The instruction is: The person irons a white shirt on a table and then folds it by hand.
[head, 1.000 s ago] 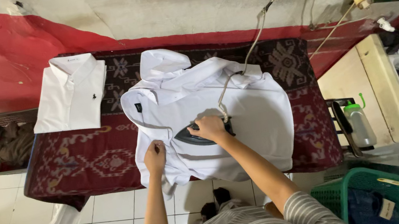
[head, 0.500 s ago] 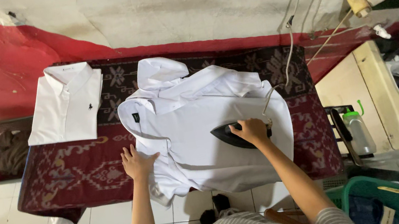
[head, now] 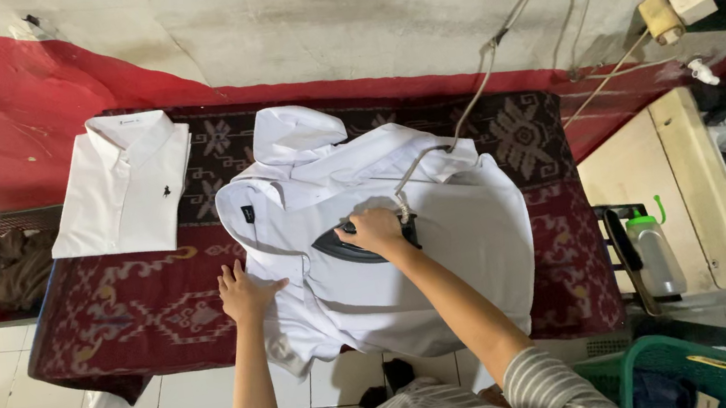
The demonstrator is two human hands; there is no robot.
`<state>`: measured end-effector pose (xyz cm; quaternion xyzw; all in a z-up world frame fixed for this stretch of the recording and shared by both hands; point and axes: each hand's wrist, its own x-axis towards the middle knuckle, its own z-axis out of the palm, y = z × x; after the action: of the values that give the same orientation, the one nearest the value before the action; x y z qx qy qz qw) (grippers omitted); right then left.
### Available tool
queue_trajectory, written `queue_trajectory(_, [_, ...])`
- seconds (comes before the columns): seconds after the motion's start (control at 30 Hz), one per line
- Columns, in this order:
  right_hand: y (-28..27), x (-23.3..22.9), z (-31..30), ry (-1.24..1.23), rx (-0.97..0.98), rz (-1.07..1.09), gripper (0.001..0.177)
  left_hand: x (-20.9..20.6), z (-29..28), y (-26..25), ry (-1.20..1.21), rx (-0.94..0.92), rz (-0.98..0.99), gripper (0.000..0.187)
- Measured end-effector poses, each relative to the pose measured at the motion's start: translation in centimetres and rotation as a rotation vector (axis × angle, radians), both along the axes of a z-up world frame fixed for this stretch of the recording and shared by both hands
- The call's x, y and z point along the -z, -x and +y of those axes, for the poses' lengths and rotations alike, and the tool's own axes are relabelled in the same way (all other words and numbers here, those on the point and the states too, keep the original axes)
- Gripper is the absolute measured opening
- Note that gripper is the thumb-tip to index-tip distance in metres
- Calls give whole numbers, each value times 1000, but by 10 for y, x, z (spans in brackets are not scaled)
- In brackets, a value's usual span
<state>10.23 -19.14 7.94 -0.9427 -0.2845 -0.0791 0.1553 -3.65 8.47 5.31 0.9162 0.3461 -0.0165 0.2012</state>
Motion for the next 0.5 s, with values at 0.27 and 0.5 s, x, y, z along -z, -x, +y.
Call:
queue_trajectory(0.27, [-13,14,-91,-158,143,-148,50,20,11,-5,-26,41,-14,134])
queue_trajectory(0.5, [-25,24,-163,38,303,-83,56,36,10,3,-40,39,-143,132])
